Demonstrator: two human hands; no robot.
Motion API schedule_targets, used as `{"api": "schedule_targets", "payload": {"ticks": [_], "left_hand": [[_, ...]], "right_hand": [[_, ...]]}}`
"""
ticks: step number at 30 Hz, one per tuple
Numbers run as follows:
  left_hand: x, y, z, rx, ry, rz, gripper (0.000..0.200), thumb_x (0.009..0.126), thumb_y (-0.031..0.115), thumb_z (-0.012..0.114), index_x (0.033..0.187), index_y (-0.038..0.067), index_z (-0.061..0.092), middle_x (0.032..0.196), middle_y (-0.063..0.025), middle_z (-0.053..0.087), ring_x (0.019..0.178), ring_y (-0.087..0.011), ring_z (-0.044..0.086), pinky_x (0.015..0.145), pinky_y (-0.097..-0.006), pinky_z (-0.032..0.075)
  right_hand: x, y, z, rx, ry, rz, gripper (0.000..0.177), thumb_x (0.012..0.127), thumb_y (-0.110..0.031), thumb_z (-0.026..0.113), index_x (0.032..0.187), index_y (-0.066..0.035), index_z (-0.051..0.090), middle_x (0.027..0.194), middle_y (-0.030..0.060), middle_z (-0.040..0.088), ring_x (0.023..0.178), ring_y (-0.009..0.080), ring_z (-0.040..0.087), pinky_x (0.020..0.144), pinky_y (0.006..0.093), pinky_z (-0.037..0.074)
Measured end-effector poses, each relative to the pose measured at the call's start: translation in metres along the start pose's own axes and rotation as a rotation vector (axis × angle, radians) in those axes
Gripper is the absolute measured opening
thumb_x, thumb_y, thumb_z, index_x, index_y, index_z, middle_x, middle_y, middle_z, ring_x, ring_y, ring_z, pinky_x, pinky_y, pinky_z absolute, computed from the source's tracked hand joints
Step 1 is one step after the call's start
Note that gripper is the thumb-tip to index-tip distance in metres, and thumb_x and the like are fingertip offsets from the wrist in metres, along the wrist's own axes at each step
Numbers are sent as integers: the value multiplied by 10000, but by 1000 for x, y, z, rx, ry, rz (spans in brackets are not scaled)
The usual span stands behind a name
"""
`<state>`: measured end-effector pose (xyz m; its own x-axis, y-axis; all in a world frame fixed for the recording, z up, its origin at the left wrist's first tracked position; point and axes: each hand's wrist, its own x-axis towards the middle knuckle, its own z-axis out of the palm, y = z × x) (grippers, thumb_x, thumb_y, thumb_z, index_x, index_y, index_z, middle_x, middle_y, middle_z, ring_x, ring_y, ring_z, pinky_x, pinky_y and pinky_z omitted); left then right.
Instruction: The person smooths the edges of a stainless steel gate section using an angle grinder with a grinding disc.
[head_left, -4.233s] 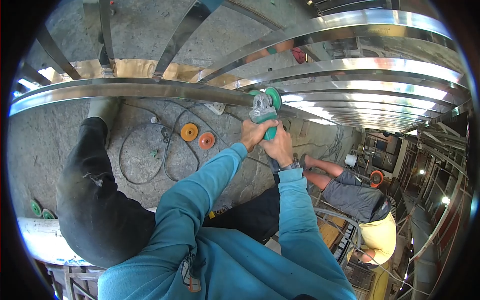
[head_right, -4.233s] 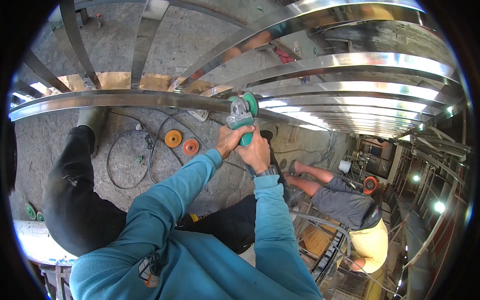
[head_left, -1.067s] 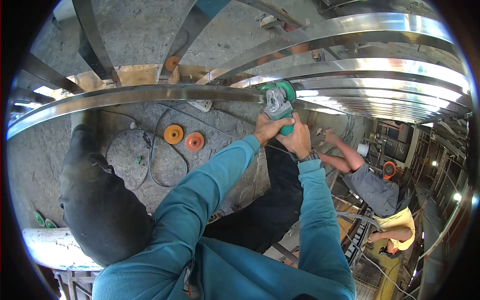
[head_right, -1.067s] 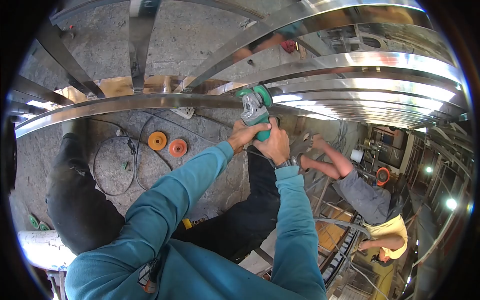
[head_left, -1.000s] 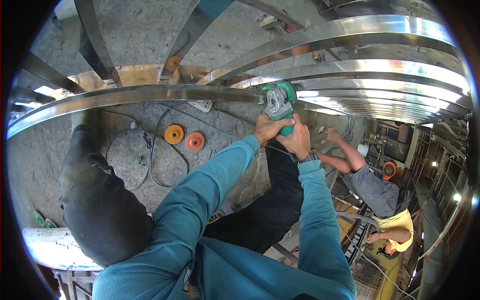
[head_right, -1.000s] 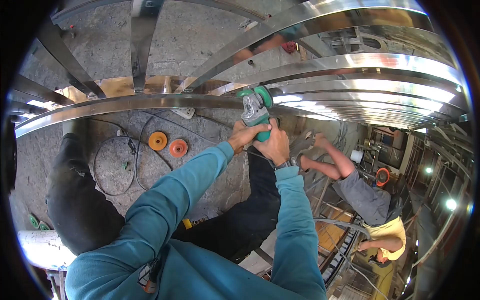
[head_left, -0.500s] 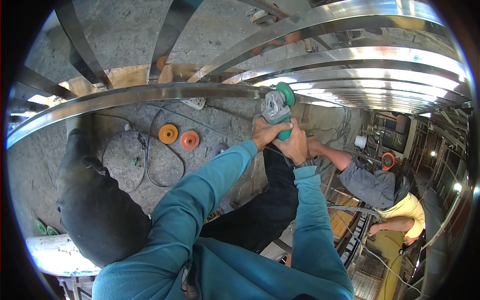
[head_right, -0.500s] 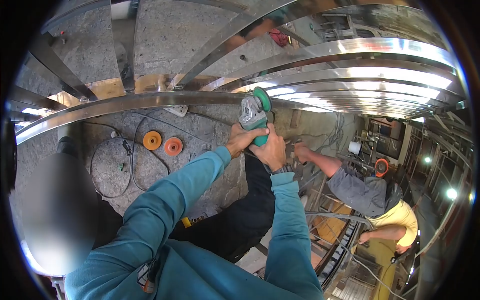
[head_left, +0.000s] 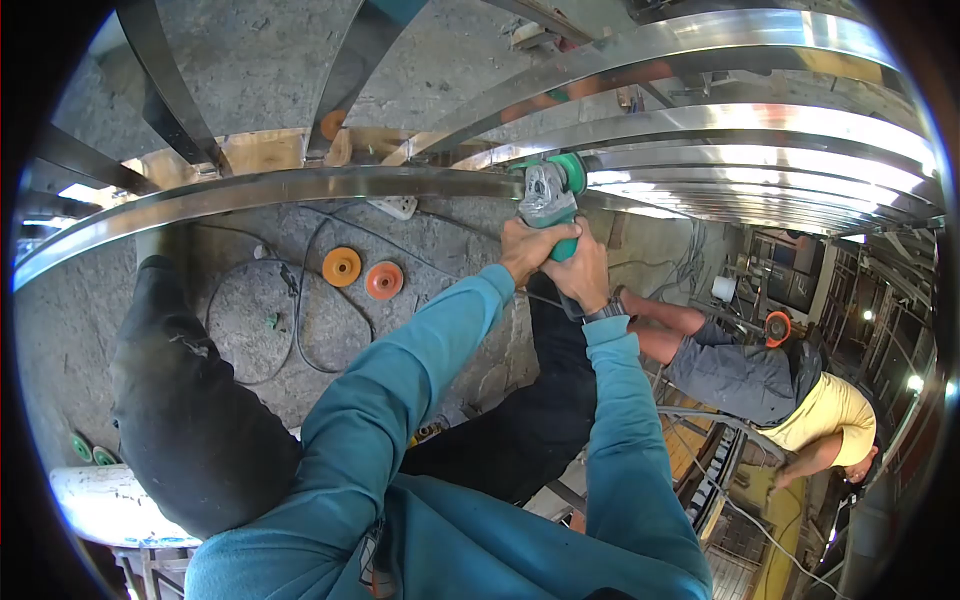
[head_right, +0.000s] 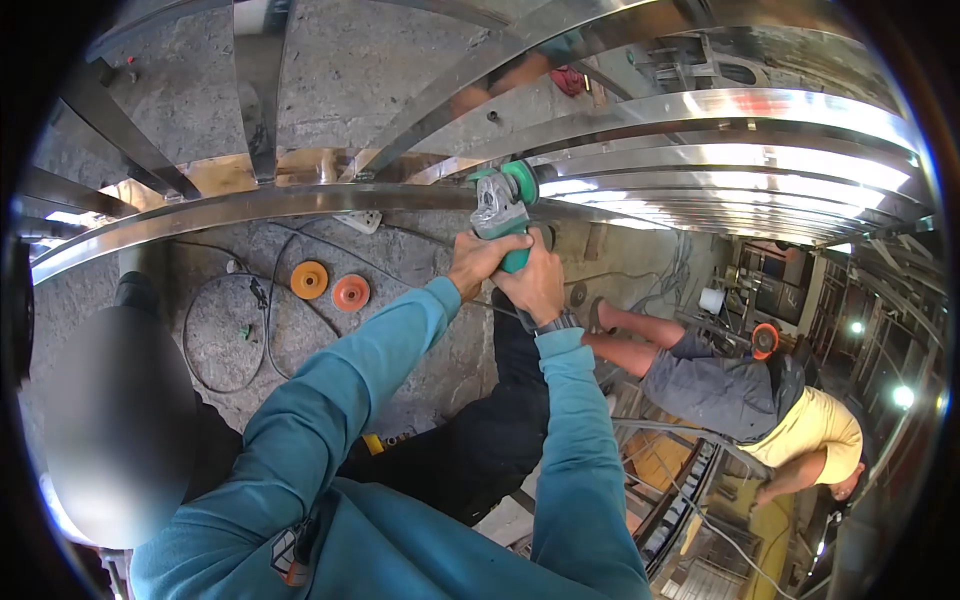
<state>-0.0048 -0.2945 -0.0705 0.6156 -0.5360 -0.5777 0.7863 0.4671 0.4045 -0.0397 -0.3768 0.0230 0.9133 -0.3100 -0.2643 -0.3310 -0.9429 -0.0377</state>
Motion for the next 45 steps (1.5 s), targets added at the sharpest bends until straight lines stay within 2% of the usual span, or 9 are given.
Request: {"api": "schedule_targets", "payload": {"ticks": [4, 12, 18, 21, 23, 26, 33, 39, 45], "left_hand": [[1, 1, -1, 20, 20, -8, 583, 601, 278, 931, 1043, -45, 732, 1018, -145, 740, 884, -208, 712, 800, -342, 576], [-5, 8, -3, 1, -11, -5, 590, 591, 274, 934, 1043, -47, 732, 1015, -143, 739, 885, -209, 712, 803, -338, 579], [-10, 16, -9, 178, 17, -58, 596, 602, 268, 927, 1065, -53, 731, 1038, -150, 738, 892, -215, 714, 798, -352, 581], [-30, 4, -10, 262, -6, -152, 608, 607, 281, 928, 1078, -49, 731, 1054, -157, 737, 910, -216, 713, 808, -349, 578], [-43, -10, -10, 123, -41, -168, 606, 616, 300, 930, 1079, -39, 736, 1058, -150, 739, 922, -208, 712, 819, -337, 573], [-51, -10, -11, 130, -77, -146, 577, 658, 302, 915, 1092, -32, 732, 1077, -140, 731, 941, -205, 702, 834, -334, 566], [-37, 3, -8, -13, -87, -87, 573, 712, 315, 900, 1132, -22, 704, 1095, -120, 716, 972, -204, 686, 876, -332, 550], [-24, 16, -2, -9, -86, -9, 559, 724, 305, 895, 1138, -15, 697, 1113, -125, 708, 994, -215, 679, 869, -343, 551], [-13, 15, -5, 6, -100, -43, 582, 715, 306, 896, 1149, -25, 694, 1116, -133, 707, 994, -217, 679, 870, -346, 547]], "right_hand": [[0, 3, 6, 3, 9, 14, 768, 630, -300, 857, 1260, -64, 487, 892, 288, 686, 854, 503, 662, 728, 563, 531], [0, 4, 11, 48, 7, 12, 747, 632, -305, 858, 1228, -46, 490, 908, 285, 688, 865, 500, 664, 737, 557, 530], [-10, -5, 13, 163, 23, 35, 678, 641, -297, 852, 1169, -48, 506, 922, 274, 693, 881, 501, 664, 765, 551, 530], [-39, -1, 10, 172, -12, 89, 657, 646, -284, 849, 1159, -47, 514, 928, 275, 695, 892, 497, 667, 775, 545, 532], [-51, 3, 9, 145, -36, 110, 653, 647, -276, 847, 1162, -45, 517, 929, 277, 696, 897, 494, 668, 777, 542, 533], [-60, 5, 11, 134, -27, 111, 694, 659, -251, 831, 1232, -33, 506, 926, 285, 695, 897, 492, 668, 778, 538, 535], [-37, -15, 2, 56, -20, 125, 680, 663, -270, 822, 1228, -62, 507, 895, 296, 690, 871, 505, 662, 765, 558, 531], [-16, -18, -5, 46, 4, 103, 678, 657, -267, 813, 1234, -72, 516, 898, 291, 691, 863, 508, 661, 750, 574, 528], [-5, -13, -3, 90, 3, 54, 678, 648, -273, 821, 1225, -65, 532, 927, 289, 692, 881, 499, 663, 769, 554, 531]]}}
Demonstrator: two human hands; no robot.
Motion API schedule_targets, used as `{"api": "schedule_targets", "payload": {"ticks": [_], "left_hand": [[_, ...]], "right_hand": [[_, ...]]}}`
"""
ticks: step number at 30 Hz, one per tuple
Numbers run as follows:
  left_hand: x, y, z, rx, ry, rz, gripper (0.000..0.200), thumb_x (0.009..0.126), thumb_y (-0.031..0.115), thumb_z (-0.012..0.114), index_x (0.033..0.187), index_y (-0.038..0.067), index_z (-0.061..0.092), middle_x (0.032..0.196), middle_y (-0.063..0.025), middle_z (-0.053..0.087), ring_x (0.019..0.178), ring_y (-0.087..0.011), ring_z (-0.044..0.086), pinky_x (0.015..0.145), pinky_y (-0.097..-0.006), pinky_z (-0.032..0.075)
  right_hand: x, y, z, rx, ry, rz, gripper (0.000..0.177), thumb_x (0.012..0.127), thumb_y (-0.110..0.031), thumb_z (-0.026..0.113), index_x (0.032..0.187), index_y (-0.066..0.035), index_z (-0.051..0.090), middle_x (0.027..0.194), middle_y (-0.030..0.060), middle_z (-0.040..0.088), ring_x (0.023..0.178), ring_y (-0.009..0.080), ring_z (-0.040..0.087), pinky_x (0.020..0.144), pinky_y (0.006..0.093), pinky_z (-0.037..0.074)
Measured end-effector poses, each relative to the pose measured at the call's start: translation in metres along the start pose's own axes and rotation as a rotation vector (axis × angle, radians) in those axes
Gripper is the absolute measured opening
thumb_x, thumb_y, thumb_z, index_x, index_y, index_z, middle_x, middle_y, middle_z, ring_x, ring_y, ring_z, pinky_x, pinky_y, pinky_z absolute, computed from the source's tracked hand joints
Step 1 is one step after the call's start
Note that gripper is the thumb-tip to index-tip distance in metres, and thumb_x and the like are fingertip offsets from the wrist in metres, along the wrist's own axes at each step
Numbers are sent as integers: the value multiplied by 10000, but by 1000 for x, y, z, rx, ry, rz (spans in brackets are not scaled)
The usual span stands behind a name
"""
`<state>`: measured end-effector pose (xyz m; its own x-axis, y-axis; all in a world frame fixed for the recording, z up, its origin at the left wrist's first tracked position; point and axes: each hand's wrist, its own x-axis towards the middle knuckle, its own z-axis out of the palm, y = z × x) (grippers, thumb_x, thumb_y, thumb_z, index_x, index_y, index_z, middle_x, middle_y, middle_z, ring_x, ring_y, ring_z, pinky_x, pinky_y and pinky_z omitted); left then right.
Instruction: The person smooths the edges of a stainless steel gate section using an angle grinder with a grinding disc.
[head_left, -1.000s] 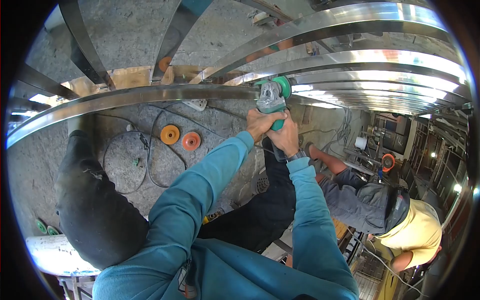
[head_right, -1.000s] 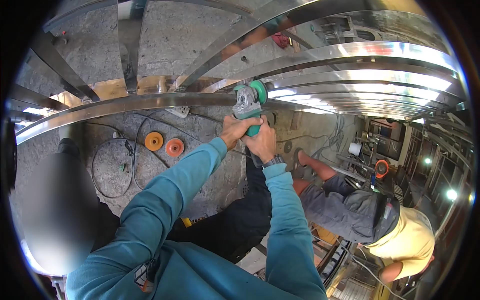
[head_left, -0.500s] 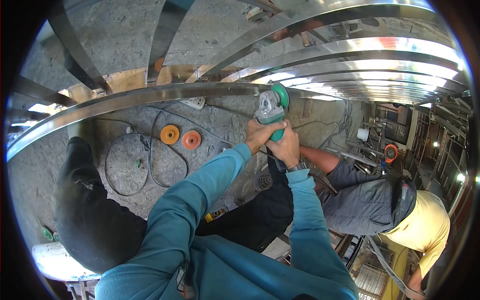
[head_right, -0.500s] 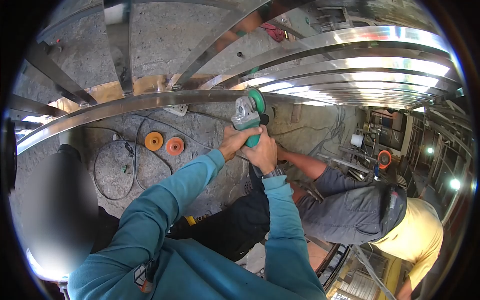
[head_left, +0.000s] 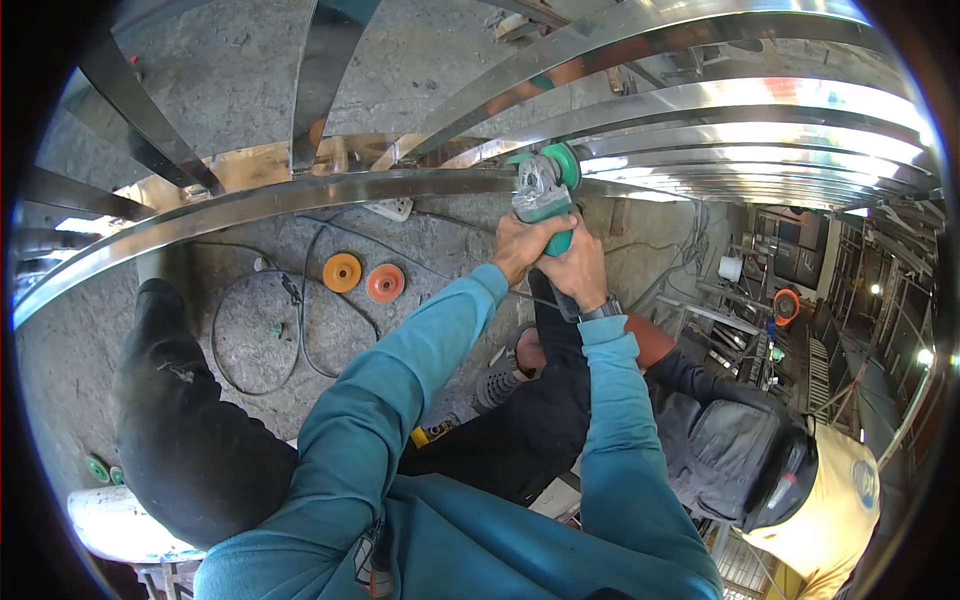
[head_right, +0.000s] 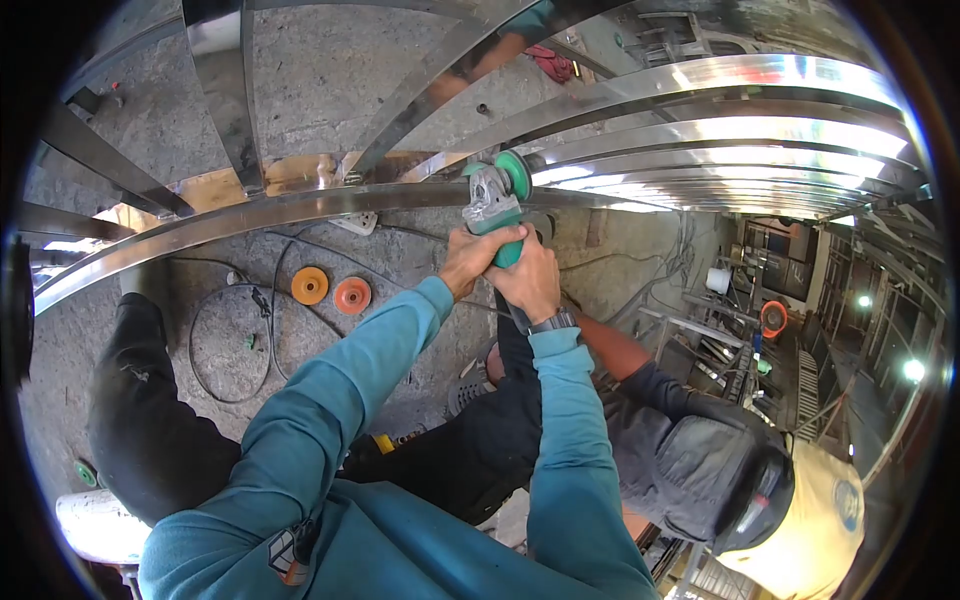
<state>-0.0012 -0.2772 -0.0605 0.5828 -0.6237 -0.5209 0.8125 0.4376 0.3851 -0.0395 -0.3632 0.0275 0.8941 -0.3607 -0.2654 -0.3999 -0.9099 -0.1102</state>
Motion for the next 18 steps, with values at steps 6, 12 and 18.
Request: {"api": "schedule_targets", "payload": {"ticks": [6, 12, 18], "left_hand": [[-13, -15, 7, 107, 34, -61, 594, 719, 312, 886, 1163, -30, 692, 1135, -136, 707, 995, -217, 680, 878, -341, 541], [-21, -23, 7, 22, -2, 10, 559, 731, 298, 876, 1158, -17, 700, 1116, -128, 713, 979, -208, 680, 865, -331, 541], [-10, 3, 6, 21, 11, 30, 511, 741, 278, 868, 1127, -14, 703, 1086, -117, 713, 964, -203, 678, 852, -339, 543]], "right_hand": [[-21, 16, -1, 4, -51, 67, 664, 634, -296, 832, 1182, -65, 536, 940, 277, 696, 894, 493, 663, 774, 549, 528], [-29, 15, 1, -5, -48, 51, 625, 642, -278, 823, 1165, -86, 539, 908, 279, 688, 881, 498, 656, 757, 561, 521], [-9, -1, -6, 6, 10, 6, 618, 644, -250, 822, 1169, -73, 548, 902, 279, 689, 859, 498, 661, 739, 548, 529]]}}
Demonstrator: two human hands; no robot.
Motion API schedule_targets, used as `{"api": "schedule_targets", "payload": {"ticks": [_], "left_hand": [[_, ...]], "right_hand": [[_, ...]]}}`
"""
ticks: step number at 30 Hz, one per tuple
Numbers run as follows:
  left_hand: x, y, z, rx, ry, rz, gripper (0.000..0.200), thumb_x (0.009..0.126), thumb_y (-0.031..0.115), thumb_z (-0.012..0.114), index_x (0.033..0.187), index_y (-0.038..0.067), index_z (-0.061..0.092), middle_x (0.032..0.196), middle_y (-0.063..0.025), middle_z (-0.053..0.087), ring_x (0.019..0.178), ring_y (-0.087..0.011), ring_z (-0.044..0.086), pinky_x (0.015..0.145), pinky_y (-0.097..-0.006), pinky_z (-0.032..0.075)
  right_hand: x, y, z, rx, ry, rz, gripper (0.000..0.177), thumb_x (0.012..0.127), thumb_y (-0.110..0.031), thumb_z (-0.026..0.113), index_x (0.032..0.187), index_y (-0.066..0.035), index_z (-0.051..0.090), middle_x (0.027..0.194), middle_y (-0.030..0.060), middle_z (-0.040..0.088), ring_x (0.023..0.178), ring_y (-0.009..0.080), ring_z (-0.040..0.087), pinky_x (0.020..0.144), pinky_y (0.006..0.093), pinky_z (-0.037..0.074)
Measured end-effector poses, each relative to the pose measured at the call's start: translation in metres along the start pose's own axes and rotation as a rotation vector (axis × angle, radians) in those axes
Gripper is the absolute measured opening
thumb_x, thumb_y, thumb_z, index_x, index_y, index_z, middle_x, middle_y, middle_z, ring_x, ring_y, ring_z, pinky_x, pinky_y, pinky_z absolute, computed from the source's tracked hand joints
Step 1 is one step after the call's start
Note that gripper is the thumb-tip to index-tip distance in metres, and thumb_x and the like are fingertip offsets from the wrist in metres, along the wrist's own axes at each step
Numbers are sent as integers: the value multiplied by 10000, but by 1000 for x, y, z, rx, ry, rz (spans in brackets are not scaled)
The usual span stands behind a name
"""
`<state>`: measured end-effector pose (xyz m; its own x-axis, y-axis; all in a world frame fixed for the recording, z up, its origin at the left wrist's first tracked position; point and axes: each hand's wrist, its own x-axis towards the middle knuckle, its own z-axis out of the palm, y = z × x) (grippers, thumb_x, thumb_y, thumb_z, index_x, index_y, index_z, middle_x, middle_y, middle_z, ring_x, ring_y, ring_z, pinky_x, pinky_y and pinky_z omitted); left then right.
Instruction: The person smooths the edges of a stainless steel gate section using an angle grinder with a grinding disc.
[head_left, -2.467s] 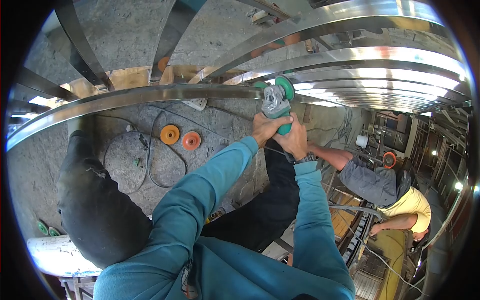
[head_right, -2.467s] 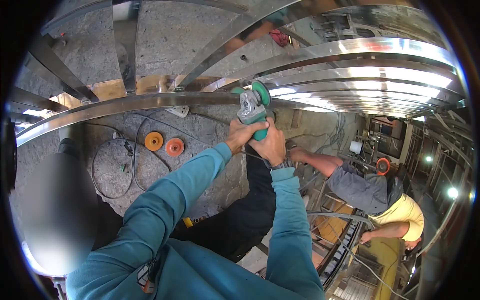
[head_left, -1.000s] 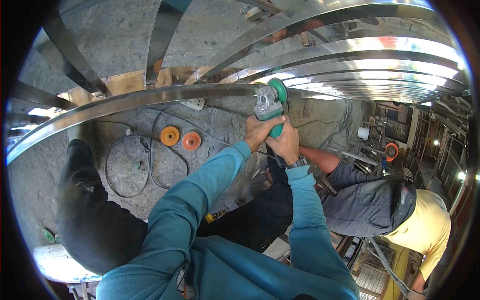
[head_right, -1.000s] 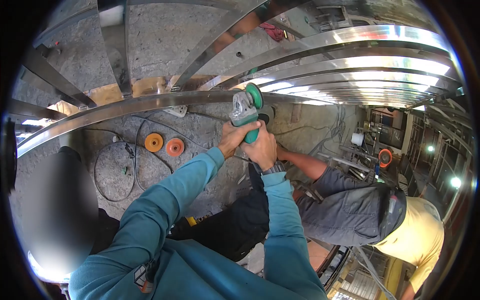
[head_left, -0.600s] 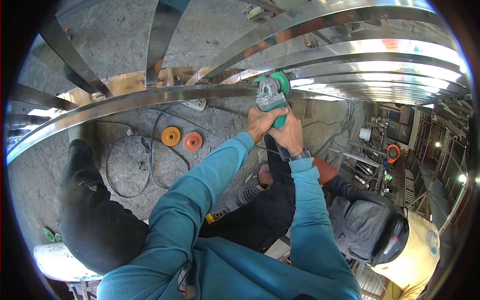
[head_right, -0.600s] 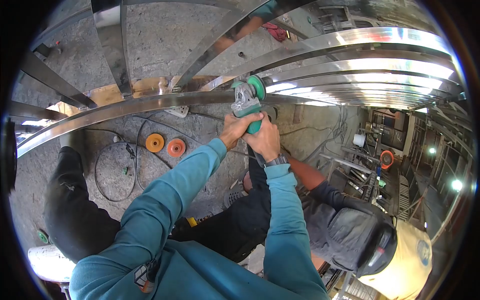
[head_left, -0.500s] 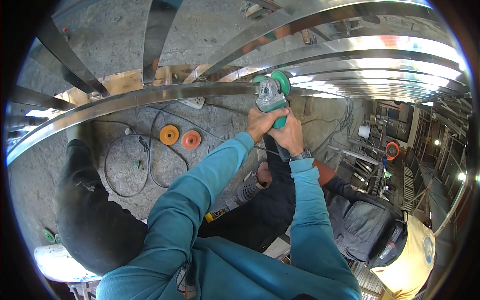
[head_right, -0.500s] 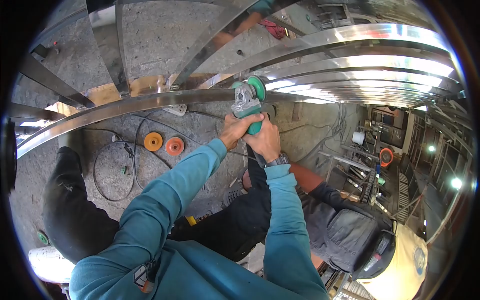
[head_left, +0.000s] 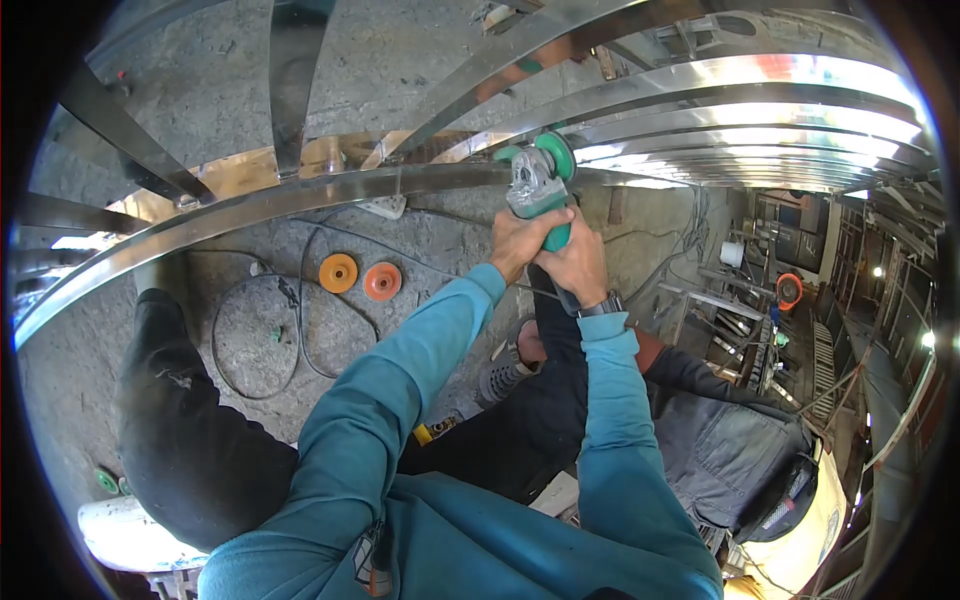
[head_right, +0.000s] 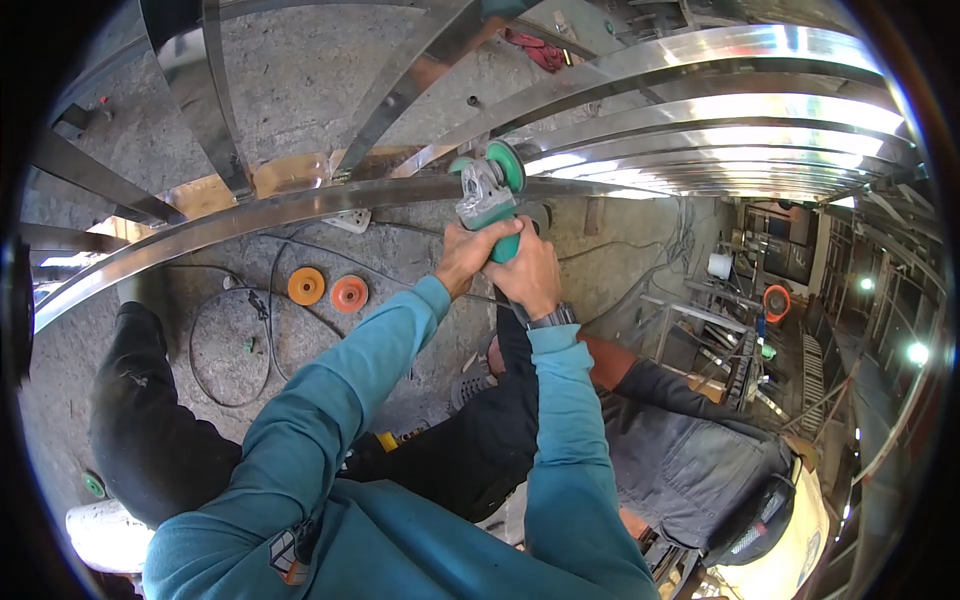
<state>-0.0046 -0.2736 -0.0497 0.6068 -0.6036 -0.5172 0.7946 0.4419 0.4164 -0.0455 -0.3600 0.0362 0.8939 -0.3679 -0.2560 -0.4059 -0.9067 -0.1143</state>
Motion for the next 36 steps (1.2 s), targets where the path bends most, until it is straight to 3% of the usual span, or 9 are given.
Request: {"api": "schedule_targets", "payload": {"ticks": [9, 21, 26, 36], "left_hand": [[8, 2, -3, 28, 19, -10, 518, 741, 280, 871, 1130, -16, 702, 1101, -127, 711, 970, -211, 682, 854, -340, 551], [-14, 7, -2, 180, 122, 0, 458, 737, 269, 870, 1065, -21, 735, 1044, -119, 735, 906, -184, 695, 802, -322, 557], [-25, -13, 0, -19, 21, -36, 487, 741, 274, 875, 1103, -13, 719, 1069, -110, 722, 929, -187, 687, 824, -327, 553], [-2, 5, -4, -28, -58, -57, 564, 732, 342, 876, 1128, -19, 699, 1106, -121, 704, 977, -207, 676, 854, -343, 551]], "right_hand": [[11, 3, 5, 26, -11, -33, 650, 636, -255, 829, 1186, -44, 553, 943, 264, 703, 886, 481, 676, 755, 526, 544], [-5, 0, 2, 292, -86, -66, 648, 638, -231, 842, 1185, -31, 558, 997, 247, 702, 932, 458, 680, 788, 485, 545], [-30, -16, -7, 21, -25, 75, 616, 660, -252, 822, 1174, -60, 541, 936, 256, 701, 889, 487, 665, 761, 535, 531], [-5, -11, -5, -6, 9, 25, 610, 645, -257, 817, 1162, -71, 551, 891, 270, 696, 865, 494, 663, 747, 543, 530]]}}
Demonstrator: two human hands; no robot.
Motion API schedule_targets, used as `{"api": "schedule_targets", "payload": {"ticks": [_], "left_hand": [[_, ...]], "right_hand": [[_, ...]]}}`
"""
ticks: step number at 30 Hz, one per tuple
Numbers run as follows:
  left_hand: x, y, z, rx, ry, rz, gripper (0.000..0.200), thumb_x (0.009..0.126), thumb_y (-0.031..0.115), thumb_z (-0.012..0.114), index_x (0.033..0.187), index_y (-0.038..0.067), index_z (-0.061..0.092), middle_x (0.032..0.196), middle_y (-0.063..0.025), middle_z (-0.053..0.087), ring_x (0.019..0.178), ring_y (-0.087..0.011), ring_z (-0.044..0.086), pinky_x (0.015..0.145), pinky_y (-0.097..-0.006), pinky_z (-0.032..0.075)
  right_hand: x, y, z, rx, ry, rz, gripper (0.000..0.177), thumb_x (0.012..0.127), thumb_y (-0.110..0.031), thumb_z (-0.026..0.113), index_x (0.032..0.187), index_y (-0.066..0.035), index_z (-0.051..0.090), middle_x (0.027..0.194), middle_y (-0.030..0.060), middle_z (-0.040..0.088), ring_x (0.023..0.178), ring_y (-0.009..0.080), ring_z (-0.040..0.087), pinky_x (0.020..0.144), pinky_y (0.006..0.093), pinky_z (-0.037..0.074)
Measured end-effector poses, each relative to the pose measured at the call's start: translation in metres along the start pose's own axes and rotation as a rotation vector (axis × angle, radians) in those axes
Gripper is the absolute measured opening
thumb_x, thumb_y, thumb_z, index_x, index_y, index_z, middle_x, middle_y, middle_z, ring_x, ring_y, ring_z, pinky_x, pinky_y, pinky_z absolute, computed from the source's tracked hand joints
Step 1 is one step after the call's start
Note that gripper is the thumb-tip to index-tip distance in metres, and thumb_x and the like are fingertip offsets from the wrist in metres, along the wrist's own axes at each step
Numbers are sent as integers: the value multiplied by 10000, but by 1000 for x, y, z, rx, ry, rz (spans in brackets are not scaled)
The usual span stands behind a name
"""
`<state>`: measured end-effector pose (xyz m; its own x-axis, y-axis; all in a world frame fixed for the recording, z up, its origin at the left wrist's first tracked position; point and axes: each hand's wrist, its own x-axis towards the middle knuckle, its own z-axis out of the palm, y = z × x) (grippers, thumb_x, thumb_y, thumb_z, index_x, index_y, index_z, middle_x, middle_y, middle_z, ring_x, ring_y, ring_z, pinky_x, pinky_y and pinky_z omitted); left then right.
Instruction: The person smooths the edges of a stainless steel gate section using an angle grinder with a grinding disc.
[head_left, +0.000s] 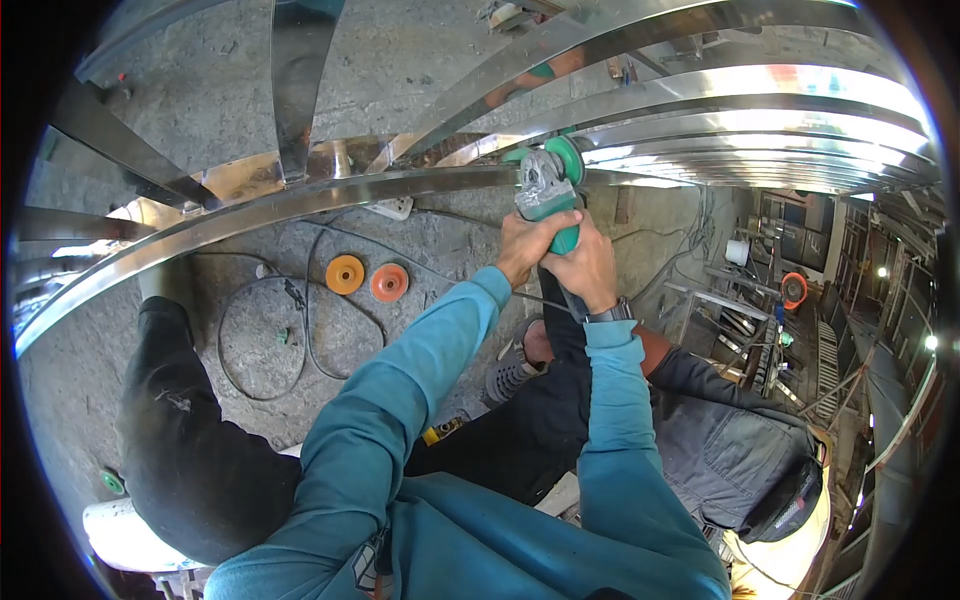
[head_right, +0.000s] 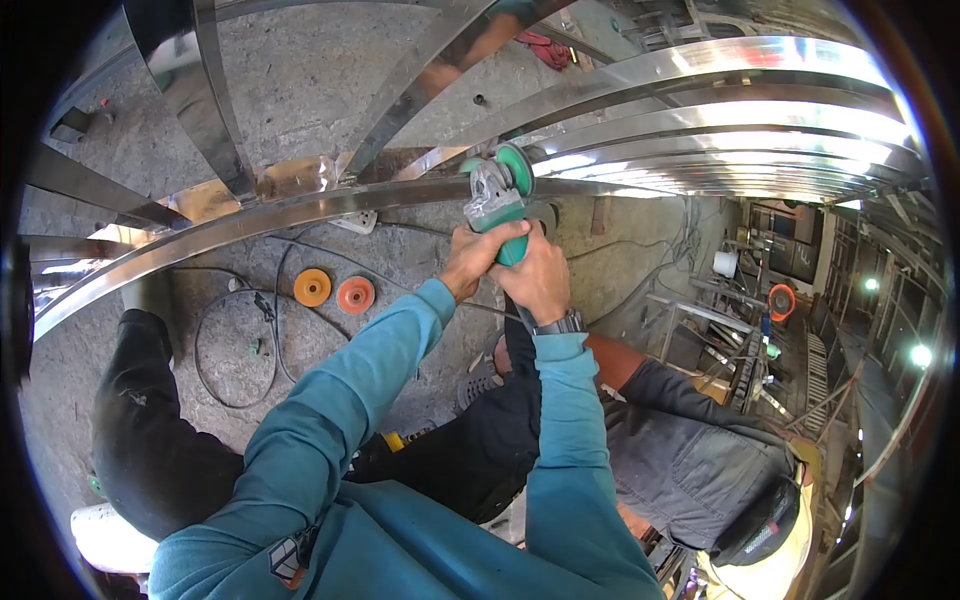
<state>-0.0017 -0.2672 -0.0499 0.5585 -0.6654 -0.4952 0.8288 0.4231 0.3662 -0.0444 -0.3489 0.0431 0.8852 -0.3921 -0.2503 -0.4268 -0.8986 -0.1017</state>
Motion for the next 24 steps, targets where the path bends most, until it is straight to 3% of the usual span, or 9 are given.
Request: {"api": "schedule_targets", "payload": {"ticks": [8, 17, 24], "left_hand": [[-6, -34, 6, 34, 49, -92, 569, 736, 343, 868, 1135, -24, 695, 1111, -128, 703, 981, -219, 680, 849, -351, 553], [-1, -31, 5, -81, 30, 82, 513, 764, 296, 853, 1135, -19, 687, 1089, -124, 703, 959, -203, 678, 839, -338, 557], [4, -22, 4, -14, 4, 16, 537, 765, 314, 851, 1149, -21, 681, 1100, -130, 701, 969, -211, 679, 843, -344, 557]], "right_hand": [[-19, 30, 10, -27, -68, 52, 616, 646, -260, 810, 1171, -64, 553, 895, 274, 694, 866, 495, 660, 757, 555, 523], [-12, 8, 0, -66, 0, -20, 580, 656, -241, 792, 1154, -72, 549, 827, 272, 685, 803, 503, 658, 701, 568, 527], [-2, 17, 3, -36, -19, -46, 595, 633, -236, 806, 1146, -73, 550, 851, 270, 691, 818, 501, 660, 713, 562, 533]]}}
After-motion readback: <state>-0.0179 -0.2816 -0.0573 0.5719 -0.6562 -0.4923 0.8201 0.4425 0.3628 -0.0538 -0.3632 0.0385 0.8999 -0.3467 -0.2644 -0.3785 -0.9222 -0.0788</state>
